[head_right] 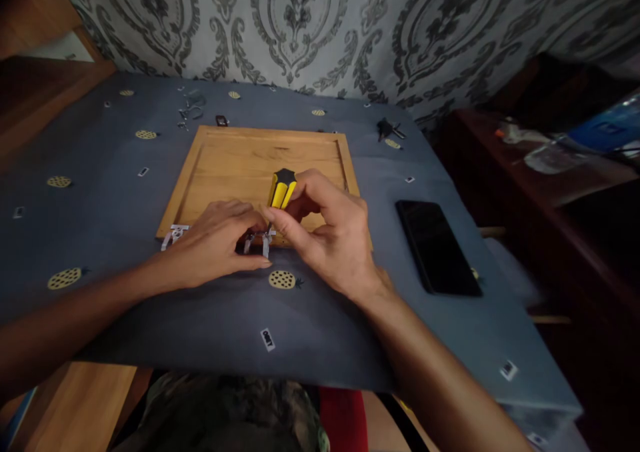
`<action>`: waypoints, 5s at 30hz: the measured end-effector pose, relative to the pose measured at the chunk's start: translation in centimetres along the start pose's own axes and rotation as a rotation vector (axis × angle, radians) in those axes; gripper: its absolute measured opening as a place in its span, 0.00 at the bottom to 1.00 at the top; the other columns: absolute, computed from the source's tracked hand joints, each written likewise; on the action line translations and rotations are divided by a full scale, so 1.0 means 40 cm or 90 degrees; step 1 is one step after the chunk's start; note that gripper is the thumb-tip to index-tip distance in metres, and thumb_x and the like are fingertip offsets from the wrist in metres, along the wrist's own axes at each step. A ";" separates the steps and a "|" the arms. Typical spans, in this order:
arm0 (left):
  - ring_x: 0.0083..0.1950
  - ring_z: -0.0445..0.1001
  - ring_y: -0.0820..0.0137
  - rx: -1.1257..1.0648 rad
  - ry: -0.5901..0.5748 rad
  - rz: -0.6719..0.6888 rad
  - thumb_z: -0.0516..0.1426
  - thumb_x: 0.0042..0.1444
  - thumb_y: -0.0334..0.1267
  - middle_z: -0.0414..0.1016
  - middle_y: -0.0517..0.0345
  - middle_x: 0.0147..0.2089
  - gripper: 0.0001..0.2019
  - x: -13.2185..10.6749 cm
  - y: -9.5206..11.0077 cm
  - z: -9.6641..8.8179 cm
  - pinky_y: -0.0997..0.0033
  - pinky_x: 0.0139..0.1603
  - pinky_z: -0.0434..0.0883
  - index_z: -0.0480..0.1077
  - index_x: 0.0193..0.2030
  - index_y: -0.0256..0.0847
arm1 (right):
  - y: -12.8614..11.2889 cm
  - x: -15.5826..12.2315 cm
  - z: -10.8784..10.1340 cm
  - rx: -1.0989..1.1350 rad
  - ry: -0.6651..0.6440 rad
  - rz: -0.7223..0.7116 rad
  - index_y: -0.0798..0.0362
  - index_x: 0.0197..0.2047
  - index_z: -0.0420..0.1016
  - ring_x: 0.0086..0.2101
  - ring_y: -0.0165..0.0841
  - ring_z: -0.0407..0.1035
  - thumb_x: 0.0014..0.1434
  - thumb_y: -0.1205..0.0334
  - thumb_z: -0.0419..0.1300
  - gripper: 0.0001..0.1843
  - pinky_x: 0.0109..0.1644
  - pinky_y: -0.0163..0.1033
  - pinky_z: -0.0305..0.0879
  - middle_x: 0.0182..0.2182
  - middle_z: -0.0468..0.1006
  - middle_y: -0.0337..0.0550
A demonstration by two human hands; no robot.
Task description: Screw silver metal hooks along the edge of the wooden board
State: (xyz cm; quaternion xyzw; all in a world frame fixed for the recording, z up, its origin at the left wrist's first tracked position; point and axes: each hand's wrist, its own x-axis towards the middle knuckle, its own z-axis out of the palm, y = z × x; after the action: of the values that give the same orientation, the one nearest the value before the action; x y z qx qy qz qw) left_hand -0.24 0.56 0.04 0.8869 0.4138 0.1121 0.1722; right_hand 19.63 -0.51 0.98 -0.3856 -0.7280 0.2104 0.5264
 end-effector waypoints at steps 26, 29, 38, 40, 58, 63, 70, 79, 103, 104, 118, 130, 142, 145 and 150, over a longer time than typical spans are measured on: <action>0.52 0.73 0.55 0.018 0.008 0.005 0.68 0.58 0.49 0.76 0.52 0.46 0.18 -0.003 -0.004 0.004 0.54 0.56 0.65 0.72 0.46 0.39 | -0.009 -0.007 0.003 -0.013 0.096 -0.005 0.45 0.33 0.75 0.23 0.31 0.72 0.55 0.53 0.75 0.13 0.26 0.40 0.72 0.27 0.75 0.34; 0.51 0.73 0.55 0.016 0.005 0.004 0.68 0.58 0.49 0.75 0.52 0.45 0.18 -0.003 -0.002 0.002 0.54 0.56 0.65 0.72 0.46 0.39 | -0.020 -0.004 0.001 0.019 0.146 0.002 0.45 0.35 0.75 0.22 0.30 0.72 0.56 0.55 0.74 0.12 0.24 0.39 0.71 0.28 0.76 0.34; 0.50 0.73 0.56 0.012 0.011 0.007 0.69 0.58 0.48 0.76 0.53 0.44 0.18 -0.002 -0.003 0.005 0.54 0.55 0.65 0.72 0.46 0.39 | 0.002 -0.004 0.006 -0.026 0.067 -0.002 0.45 0.33 0.73 0.23 0.30 0.71 0.55 0.49 0.74 0.15 0.26 0.40 0.71 0.28 0.72 0.34; 0.51 0.73 0.56 0.011 0.013 0.006 0.69 0.58 0.48 0.76 0.53 0.45 0.18 -0.002 -0.002 0.005 0.54 0.55 0.65 0.72 0.46 0.39 | 0.002 -0.004 0.006 -0.020 0.067 -0.007 0.45 0.32 0.73 0.23 0.30 0.70 0.55 0.50 0.75 0.15 0.25 0.40 0.70 0.27 0.72 0.34; 0.52 0.73 0.55 0.014 0.022 -0.002 0.69 0.57 0.49 0.76 0.52 0.46 0.18 -0.004 -0.002 0.007 0.54 0.56 0.66 0.72 0.46 0.40 | 0.011 -0.006 0.002 -0.072 0.029 -0.020 0.48 0.35 0.73 0.23 0.31 0.74 0.58 0.51 0.73 0.15 0.27 0.39 0.72 0.26 0.75 0.34; 0.53 0.72 0.55 0.002 0.015 -0.002 0.69 0.57 0.48 0.76 0.53 0.48 0.18 -0.004 -0.003 0.008 0.53 0.57 0.65 0.71 0.46 0.40 | 0.004 -0.002 0.003 -0.107 0.033 -0.040 0.48 0.31 0.71 0.21 0.30 0.72 0.59 0.47 0.71 0.17 0.25 0.39 0.68 0.23 0.75 0.34; 0.54 0.72 0.56 -0.009 0.006 -0.020 0.69 0.57 0.46 0.76 0.53 0.49 0.17 -0.001 0.002 0.005 0.53 0.58 0.65 0.70 0.45 0.40 | -0.004 -0.004 0.009 -0.087 0.056 -0.029 0.46 0.30 0.70 0.21 0.30 0.72 0.56 0.49 0.74 0.18 0.24 0.39 0.67 0.24 0.74 0.33; 0.53 0.73 0.55 -0.001 0.018 -0.012 0.69 0.57 0.48 0.76 0.53 0.47 0.18 -0.001 -0.001 0.011 0.53 0.57 0.66 0.71 0.44 0.40 | -0.002 -0.006 0.017 -0.082 0.077 -0.031 0.47 0.30 0.70 0.21 0.30 0.72 0.56 0.53 0.75 0.17 0.24 0.39 0.67 0.24 0.75 0.33; 0.52 0.73 0.55 0.015 0.002 -0.026 0.71 0.55 0.48 0.76 0.52 0.46 0.20 -0.001 0.006 0.003 0.53 0.57 0.66 0.73 0.46 0.38 | -0.004 -0.005 0.019 -0.030 0.103 0.014 0.46 0.30 0.71 0.21 0.29 0.70 0.54 0.50 0.76 0.18 0.23 0.39 0.68 0.25 0.72 0.33; 0.52 0.73 0.55 0.014 0.005 -0.024 0.71 0.55 0.48 0.76 0.52 0.46 0.20 -0.001 0.005 0.004 0.52 0.57 0.66 0.73 0.46 0.38 | -0.004 -0.005 0.018 -0.028 0.097 0.010 0.46 0.30 0.72 0.21 0.29 0.71 0.54 0.52 0.76 0.17 0.24 0.39 0.68 0.25 0.72 0.33; 0.54 0.72 0.54 0.000 -0.005 -0.019 0.70 0.56 0.47 0.77 0.51 0.49 0.19 0.000 0.005 0.001 0.52 0.57 0.66 0.73 0.48 0.39 | 0.001 -0.002 -0.012 0.037 -0.054 0.015 0.47 0.38 0.78 0.30 0.33 0.74 0.60 0.57 0.71 0.07 0.32 0.40 0.76 0.31 0.78 0.37; 0.53 0.73 0.54 0.001 0.017 -0.010 0.69 0.56 0.48 0.76 0.52 0.47 0.18 -0.001 -0.002 0.008 0.52 0.56 0.66 0.71 0.44 0.40 | -0.002 -0.003 -0.013 0.043 -0.066 0.029 0.48 0.42 0.81 0.32 0.31 0.77 0.62 0.57 0.70 0.07 0.35 0.40 0.79 0.37 0.82 0.39; 0.54 0.72 0.54 0.005 0.011 -0.004 0.68 0.59 0.48 0.76 0.52 0.48 0.18 -0.004 -0.003 0.009 0.52 0.57 0.66 0.71 0.47 0.40 | 0.001 -0.006 0.008 0.047 0.000 0.062 0.45 0.32 0.72 0.23 0.31 0.70 0.52 0.46 0.76 0.20 0.26 0.40 0.73 0.25 0.73 0.34; 0.55 0.72 0.54 0.009 0.007 -0.004 0.68 0.59 0.48 0.76 0.51 0.49 0.18 -0.004 -0.002 0.007 0.52 0.57 0.66 0.71 0.47 0.39 | -0.005 -0.005 0.009 0.055 -0.006 0.065 0.46 0.34 0.75 0.25 0.32 0.71 0.52 0.46 0.76 0.18 0.26 0.39 0.73 0.27 0.75 0.35; 0.55 0.72 0.54 0.007 -0.014 -0.018 0.69 0.57 0.49 0.76 0.51 0.49 0.20 -0.003 0.003 -0.001 0.52 0.57 0.65 0.72 0.49 0.39 | -0.020 0.006 -0.002 0.053 -0.042 0.090 0.49 0.35 0.81 0.25 0.28 0.72 0.57 0.47 0.73 0.15 0.28 0.37 0.73 0.37 0.83 0.41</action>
State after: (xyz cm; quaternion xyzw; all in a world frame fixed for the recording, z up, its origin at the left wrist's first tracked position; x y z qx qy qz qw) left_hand -0.24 0.41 0.13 0.8829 0.4252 0.0980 0.1736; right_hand 19.39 -0.81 1.72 -0.4063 -0.7065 0.2900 0.5016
